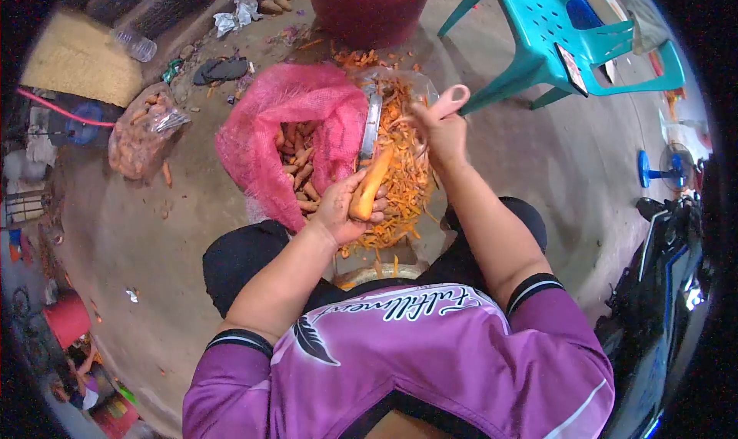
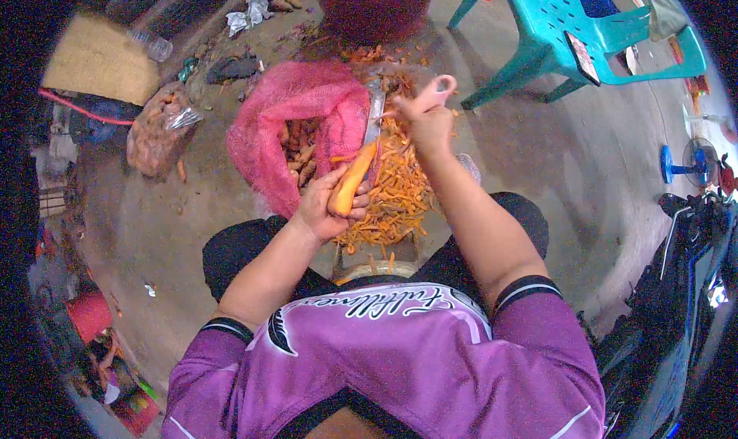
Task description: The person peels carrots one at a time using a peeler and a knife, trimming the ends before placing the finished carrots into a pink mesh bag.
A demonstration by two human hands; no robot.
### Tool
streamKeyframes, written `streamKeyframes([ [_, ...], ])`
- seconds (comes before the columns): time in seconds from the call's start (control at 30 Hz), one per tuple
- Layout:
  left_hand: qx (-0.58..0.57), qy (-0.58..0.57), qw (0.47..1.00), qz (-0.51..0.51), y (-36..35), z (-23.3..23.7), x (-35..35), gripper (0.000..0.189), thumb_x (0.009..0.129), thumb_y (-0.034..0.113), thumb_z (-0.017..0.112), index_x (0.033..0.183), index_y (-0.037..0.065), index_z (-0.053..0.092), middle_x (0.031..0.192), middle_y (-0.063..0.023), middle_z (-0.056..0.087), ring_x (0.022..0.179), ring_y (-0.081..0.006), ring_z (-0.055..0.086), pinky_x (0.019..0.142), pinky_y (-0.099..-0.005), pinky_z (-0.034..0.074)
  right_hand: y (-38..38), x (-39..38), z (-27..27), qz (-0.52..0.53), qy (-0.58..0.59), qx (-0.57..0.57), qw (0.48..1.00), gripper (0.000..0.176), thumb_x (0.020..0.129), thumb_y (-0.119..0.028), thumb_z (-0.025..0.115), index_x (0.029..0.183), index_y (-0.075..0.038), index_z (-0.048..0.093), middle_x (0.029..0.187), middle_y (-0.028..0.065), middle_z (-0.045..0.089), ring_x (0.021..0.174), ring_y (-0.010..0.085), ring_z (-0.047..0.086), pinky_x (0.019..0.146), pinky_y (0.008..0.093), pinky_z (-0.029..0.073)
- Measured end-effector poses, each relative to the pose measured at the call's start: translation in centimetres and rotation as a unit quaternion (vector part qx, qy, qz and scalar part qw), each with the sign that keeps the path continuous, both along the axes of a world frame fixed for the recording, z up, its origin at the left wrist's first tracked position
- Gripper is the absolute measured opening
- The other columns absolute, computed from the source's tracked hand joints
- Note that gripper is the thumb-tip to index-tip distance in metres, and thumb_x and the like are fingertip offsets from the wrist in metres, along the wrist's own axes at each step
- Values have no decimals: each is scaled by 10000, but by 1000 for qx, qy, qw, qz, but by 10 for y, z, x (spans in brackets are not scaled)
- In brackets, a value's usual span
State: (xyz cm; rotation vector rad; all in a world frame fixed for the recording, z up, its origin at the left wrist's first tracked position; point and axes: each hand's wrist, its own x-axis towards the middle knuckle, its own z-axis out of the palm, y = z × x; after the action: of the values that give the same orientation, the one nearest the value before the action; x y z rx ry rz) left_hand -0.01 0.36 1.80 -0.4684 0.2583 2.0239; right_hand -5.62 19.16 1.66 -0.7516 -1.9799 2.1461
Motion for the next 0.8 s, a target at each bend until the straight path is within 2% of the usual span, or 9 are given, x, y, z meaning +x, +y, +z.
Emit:
streamKeyframes([
  [0.03,-1,-1,1000,1,-1,-4,0,268,868,310,377,894,62,474,740,-43,461,623,-155,463,563,-296,413,4,1,4,-34,28,-65,997,142,725,-109,599,697,-1,510,628,38,554,497,105,507,427,207,371],
  [0.27,-97,74,992,27,5,10,-1,297,853,270,387,1069,84,466,906,-96,550,741,-165,533,570,-265,430,-51,52,40,247,65,-114,960,212,670,-195,684,662,-21,564,626,27,562,527,95,514,453,245,406],
  [0.33,-12,45,999,12,1,-7,3,261,858,267,389,1016,85,488,908,-80,549,745,-168,538,564,-278,434,-38,38,20,206,3,-5,979,216,665,-207,680,658,-26,563,605,23,555,484,93,498,410,231,383],
  [0.4,73,20,997,-2,-3,-24,3,236,863,264,390,962,86,509,911,-64,549,748,-172,542,559,-291,438,-16,11,-15,69,23,-15,997,201,671,-192,670,648,-29,555,593,22,546,476,89,490,407,231,379],
  [0.53,-138,26,990,4,1,1,-1,290,855,305,373,1023,92,476,786,-58,519,638,-151,469,495,-239,371,-16,17,21,102,-32,-38,993,133,711,-101,619,717,-29,508,696,44,551,576,109,533,476,224,412],
  [0.57,-162,12,986,21,5,9,-4,290,854,306,372,1025,96,475,784,-56,517,631,-151,467,491,-241,371,-27,26,23,123,27,-67,990,134,712,-102,620,744,-18,521,700,45,554,590,107,531,493,233,417],
  [0.67,-187,-1,981,41,12,21,-5,272,851,303,382,1014,115,491,768,-47,516,624,-153,478,493,-255,381,-44,46,29,240,43,-90,966,250,640,-235,698,649,-14,581,609,36,563,534,94,511,467,249,407],
  [0.77,-76,26,997,-3,-2,-22,0,237,845,287,415,1018,156,511,747,-29,514,627,-156,502,512,-275,416,-12,15,-4,134,-56,89,985,154,689,-113,641,702,-3,534,646,35,547,528,114,522,444,241,401],
  [0.8,-82,40,996,4,-1,-22,1,257,843,290,412,1040,150,499,799,-42,527,651,-157,511,507,-264,409,-9,6,-1,44,21,-17,999,165,702,-108,626,682,-2,501,611,22,520,503,126,520,417,244,389],
])
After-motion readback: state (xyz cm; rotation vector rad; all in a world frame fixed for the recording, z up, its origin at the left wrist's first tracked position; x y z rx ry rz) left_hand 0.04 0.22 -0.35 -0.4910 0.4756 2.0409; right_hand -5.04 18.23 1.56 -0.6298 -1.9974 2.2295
